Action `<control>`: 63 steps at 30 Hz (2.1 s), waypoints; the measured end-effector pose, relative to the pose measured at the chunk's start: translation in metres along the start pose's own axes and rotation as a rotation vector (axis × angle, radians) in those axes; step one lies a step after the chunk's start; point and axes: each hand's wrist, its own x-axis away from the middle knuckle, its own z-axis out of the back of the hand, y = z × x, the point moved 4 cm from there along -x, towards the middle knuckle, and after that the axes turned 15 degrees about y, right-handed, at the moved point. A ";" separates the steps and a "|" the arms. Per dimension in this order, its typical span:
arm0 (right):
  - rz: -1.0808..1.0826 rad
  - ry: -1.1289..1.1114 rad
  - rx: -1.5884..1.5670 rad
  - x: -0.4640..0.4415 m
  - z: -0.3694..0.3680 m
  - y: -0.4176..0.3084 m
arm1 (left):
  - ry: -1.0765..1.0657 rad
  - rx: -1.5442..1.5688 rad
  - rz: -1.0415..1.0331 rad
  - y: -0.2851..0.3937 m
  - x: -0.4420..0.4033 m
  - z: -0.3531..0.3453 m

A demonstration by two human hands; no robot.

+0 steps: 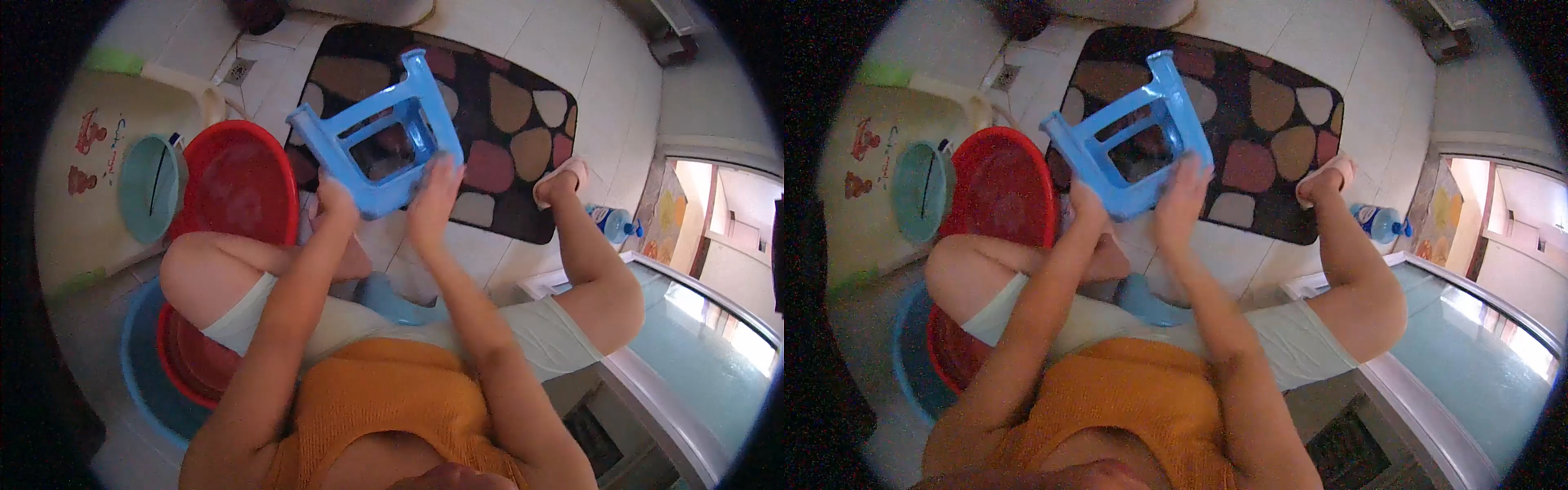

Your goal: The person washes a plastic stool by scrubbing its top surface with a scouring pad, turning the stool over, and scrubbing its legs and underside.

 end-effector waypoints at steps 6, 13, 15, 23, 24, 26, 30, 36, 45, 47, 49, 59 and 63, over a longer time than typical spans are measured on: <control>-0.095 -0.032 -0.008 -0.038 -0.001 0.035 | 0.160 0.263 0.343 0.076 0.048 -0.008; -0.470 -0.227 -0.010 -0.064 -0.006 0.036 | 0.099 0.129 0.149 0.061 0.039 0.004; -0.502 -0.341 0.029 -0.069 -0.007 0.048 | 0.097 0.251 0.365 0.097 0.059 -0.003; -0.234 -0.191 0.151 -0.048 -0.019 0.059 | 0.084 0.088 0.155 0.056 0.029 0.004; -0.262 -0.249 0.163 -0.063 -0.022 0.065 | 0.021 0.088 0.102 0.072 0.036 0.005; -0.298 -0.283 0.200 -0.066 -0.022 0.071 | 0.205 0.181 0.414 0.093 0.064 -0.004; -0.185 -0.083 0.262 -0.034 -0.011 0.053 | 0.230 0.002 0.245 0.057 0.036 -0.004; -0.150 -0.179 0.216 -0.063 -0.026 0.077 | 0.266 0.100 0.350 0.067 0.046 -0.006; -0.412 -0.427 0.197 -0.091 -0.038 0.103 | 0.234 -0.330 -0.279 -0.012 0.001 -0.005; -0.342 -0.479 0.201 -0.090 -0.053 0.164 | 0.188 -0.296 -0.359 -0.047 -0.018 -0.009; -0.321 -0.300 0.214 -0.098 -0.046 0.170 | 0.124 -0.079 -0.122 -0.015 -0.016 -0.012; -0.112 -0.024 0.133 0.004 0.009 -0.026 | 0.172 0.317 0.483 0.141 0.101 -0.040; -0.002 -0.060 0.011 0.017 0.027 -0.048 | -0.020 0.226 0.624 0.213 0.137 -0.049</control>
